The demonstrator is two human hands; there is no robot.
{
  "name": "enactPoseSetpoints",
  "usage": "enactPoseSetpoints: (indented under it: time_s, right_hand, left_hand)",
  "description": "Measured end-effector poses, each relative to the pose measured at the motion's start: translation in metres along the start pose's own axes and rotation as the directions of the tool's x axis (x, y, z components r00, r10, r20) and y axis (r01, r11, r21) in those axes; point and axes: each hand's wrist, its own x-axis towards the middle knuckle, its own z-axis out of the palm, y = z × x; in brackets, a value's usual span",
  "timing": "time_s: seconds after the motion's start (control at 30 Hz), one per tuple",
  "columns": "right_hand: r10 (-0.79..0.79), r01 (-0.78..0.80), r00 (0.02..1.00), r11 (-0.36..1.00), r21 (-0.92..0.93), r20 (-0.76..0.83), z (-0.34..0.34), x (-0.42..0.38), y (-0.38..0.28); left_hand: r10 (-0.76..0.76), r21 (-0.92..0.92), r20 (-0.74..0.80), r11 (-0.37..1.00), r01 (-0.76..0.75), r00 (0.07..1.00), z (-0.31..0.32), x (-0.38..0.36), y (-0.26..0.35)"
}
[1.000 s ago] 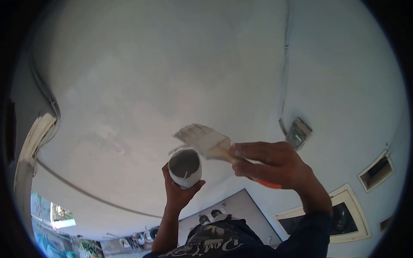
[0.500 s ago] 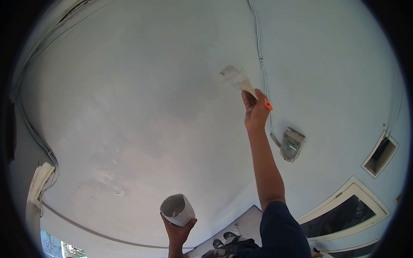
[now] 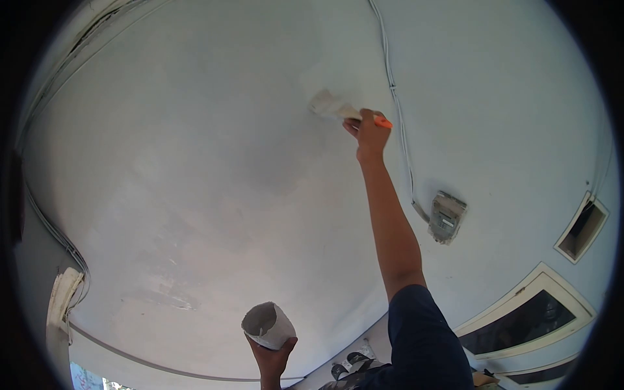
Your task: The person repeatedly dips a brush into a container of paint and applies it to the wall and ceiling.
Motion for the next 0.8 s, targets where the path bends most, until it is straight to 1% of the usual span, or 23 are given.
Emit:
enactPoseSetpoints:
  time_s: [0.07, 0.13, 0.2, 0.23, 0.3, 0.33, 0.4, 0.43, 0.47, 0.53, 0.6, 0.63, 0.7, 0.77, 0.8]
  right_hand:
    - [0.025, -0.028, 0.999, 0.991, -0.129, -0.026, -0.024, -0.012, -0.008]
    - [0.021, -0.026, 0.999, 0.993, -0.118, -0.042, -0.024, -0.012, -0.014]
    - [-0.067, 0.069, 0.998, 0.992, 0.109, -0.021, -0.008, -0.003, -0.023]
    - [-0.068, 0.07, 0.997, 0.992, 0.105, -0.024, 0.008, 0.002, -0.03]
    - [-0.16, 0.142, 0.985, 0.961, 0.236, 0.062, 0.045, 0.013, -0.04]
    - [-0.16, 0.142, 0.985, 0.961, 0.236, 0.06, 0.053, 0.019, -0.037]
    - [-0.122, 0.118, 0.983, 0.992, 0.031, 0.139, 0.065, 0.027, -0.028]
    - [-0.063, 0.067, 0.993, 0.997, -0.037, 0.101, 0.066, 0.015, -0.024]
    - [-0.063, 0.067, 0.993, 0.997, -0.038, 0.099, 0.051, 0.011, -0.014]
    - [-0.141, 0.172, 0.982, 0.942, -0.288, 0.124, 0.01, 0.007, 0.004]
    - [-0.032, 0.055, 0.997, 0.941, -0.334, 0.075, -0.021, -0.009, 0.001]
    - [-0.034, 0.058, 0.996, 0.94, -0.337, 0.079, -0.024, -0.011, -0.007]
    - [-0.041, 0.045, 0.999, 0.963, -0.267, 0.02, -0.023, -0.012, -0.021]
    - [-0.148, 0.153, 0.986, 0.986, -0.068, 0.074, 0.01, -0.008, -0.034]
    - [-0.183, 0.183, 0.977, 0.983, 0.01, 0.111, 0.033, -0.005, -0.041]
  left_hand:
    - [-0.02, -0.013, 0.023, 1.0, 0.021, 1.0, 0.0, 0.001, -0.004]
    - [-0.033, -0.027, 0.045, 0.999, 0.034, 0.998, 0.002, 0.005, -0.004]
    - [-0.008, -0.004, 0.073, 1.0, 0.009, 0.997, 0.007, 0.009, -0.001]
    - [-0.011, -0.005, 0.077, 1.0, 0.011, 0.997, 0.009, 0.011, 0.0]
    - [-0.009, -0.009, 0.084, 1.0, 0.01, 0.996, 0.014, 0.013, 0.003]
    - [-0.009, -0.008, 0.086, 1.0, 0.01, 0.996, 0.016, 0.013, 0.004]
    - [0.009, -0.055, 0.072, 0.998, -0.005, 0.997, 0.02, 0.014, 0.004]
    - [0.01, -0.053, 0.073, 0.999, -0.006, 0.997, 0.02, 0.014, 0.004]
    - [0.009, -0.045, 0.077, 0.999, -0.005, 0.997, 0.02, 0.013, 0.002]
    - [0.002, -0.04, 0.08, 0.999, 0.001, 0.997, 0.018, 0.009, 0.001]
    - [-0.004, -0.039, 0.094, 0.999, 0.008, 0.996, 0.016, 0.007, 0.001]
    - [-0.005, -0.044, 0.094, 0.999, 0.009, 0.996, 0.014, 0.007, -0.001]
    - [-0.01, 0.005, 0.137, 1.0, 0.009, 0.99, 0.009, 0.008, -0.006]
    - [-0.008, 0.021, 0.14, 1.0, 0.005, 0.99, 0.011, 0.009, 0.003]
    - [-0.006, 0.035, 0.145, 0.999, 0.001, 0.989, 0.012, 0.011, 0.008]
